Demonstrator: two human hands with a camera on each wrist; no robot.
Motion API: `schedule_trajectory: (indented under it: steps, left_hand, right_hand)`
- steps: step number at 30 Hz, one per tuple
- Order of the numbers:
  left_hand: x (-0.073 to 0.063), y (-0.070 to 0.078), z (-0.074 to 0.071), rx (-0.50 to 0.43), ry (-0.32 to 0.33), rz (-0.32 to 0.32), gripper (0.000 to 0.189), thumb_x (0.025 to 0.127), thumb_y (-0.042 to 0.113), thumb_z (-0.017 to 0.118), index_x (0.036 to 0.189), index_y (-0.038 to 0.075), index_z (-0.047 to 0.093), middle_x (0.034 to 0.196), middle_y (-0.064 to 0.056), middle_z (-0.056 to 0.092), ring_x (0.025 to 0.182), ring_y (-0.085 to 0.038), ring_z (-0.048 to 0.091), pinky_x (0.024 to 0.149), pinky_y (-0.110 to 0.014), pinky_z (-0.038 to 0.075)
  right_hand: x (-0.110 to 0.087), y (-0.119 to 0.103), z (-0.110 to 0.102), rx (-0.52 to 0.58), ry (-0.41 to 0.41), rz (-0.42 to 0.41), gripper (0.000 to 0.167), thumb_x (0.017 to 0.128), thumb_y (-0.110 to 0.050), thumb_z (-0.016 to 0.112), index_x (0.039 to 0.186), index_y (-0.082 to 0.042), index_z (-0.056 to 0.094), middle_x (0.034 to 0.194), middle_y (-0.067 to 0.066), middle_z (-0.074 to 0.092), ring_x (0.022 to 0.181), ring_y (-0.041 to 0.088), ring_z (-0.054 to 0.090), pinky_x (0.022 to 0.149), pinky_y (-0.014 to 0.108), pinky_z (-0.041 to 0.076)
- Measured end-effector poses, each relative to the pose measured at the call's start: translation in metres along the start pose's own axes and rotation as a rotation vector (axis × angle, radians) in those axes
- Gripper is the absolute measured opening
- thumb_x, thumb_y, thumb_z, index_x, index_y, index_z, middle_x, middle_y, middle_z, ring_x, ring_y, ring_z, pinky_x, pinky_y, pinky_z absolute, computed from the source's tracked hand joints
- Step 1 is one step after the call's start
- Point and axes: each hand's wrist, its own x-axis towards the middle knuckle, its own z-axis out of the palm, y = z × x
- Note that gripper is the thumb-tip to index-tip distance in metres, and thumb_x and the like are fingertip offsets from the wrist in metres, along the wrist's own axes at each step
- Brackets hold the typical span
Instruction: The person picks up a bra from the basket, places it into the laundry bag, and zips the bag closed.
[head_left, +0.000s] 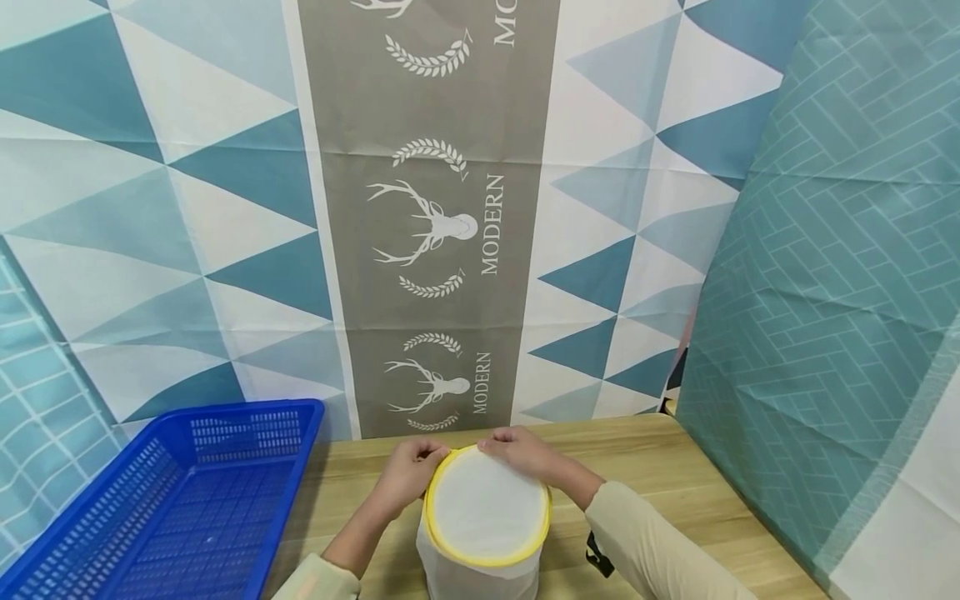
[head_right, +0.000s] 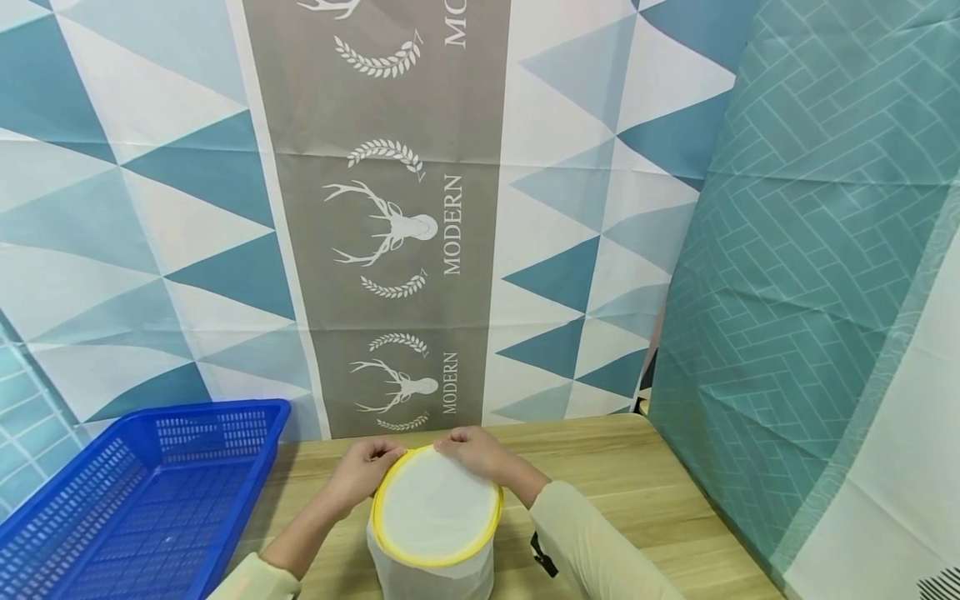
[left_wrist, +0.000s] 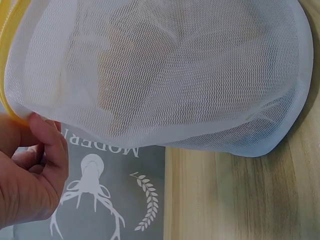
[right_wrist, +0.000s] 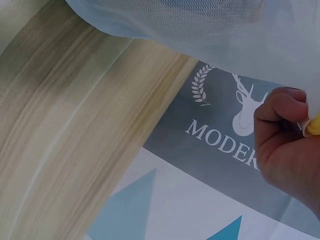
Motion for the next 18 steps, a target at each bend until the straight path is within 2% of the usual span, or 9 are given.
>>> schedule_trajectory:
  steps: [6,10,14,18]
  left_hand:
    - [0.003,0.0,0.0,0.01,0.012,0.009,0.02,0.094,0.013,0.053,0.096,-0.001,0.067,0.076,-0.007,0.059,0.051,-0.011,0.05,0.044,-0.024,0.044]
    - [0.004,0.0,0.001,0.025,0.008,0.004,0.02,0.094,0.014,0.053,0.096,-0.001,0.067,0.076,-0.007,0.06,0.051,-0.011,0.049,0.044,-0.024,0.044]
    - [0.005,0.002,0.001,0.032,-0.002,0.002,0.02,0.095,0.015,0.053,0.096,0.0,0.067,0.076,-0.007,0.06,0.051,-0.011,0.049,0.045,-0.024,0.044]
    - [0.005,0.004,0.0,0.033,-0.017,0.002,0.02,0.095,0.015,0.053,0.096,0.0,0.066,0.075,-0.006,0.059,0.05,-0.011,0.048,0.045,-0.025,0.044]
  right_hand:
    - [0.006,-0.003,-0.003,-0.036,0.012,-0.009,0.04,0.095,-0.039,0.05,0.097,-0.004,0.07,0.069,0.0,0.063,0.053,0.009,0.057,0.052,0.027,0.051]
    - [0.009,-0.006,-0.002,-0.041,0.004,-0.013,0.034,0.094,-0.032,0.053,0.094,-0.003,0.071,0.071,-0.001,0.063,0.055,0.007,0.056,0.054,0.025,0.05]
    - [0.011,-0.009,-0.002,-0.04,-0.032,-0.016,0.03,0.094,-0.03,0.053,0.097,-0.006,0.071,0.078,0.0,0.065,0.059,0.007,0.056,0.056,0.024,0.05]
    - [0.01,-0.011,-0.003,-0.026,-0.09,-0.011,0.034,0.095,-0.036,0.053,0.091,-0.007,0.07,0.075,0.0,0.064,0.056,0.009,0.057,0.053,0.026,0.051]
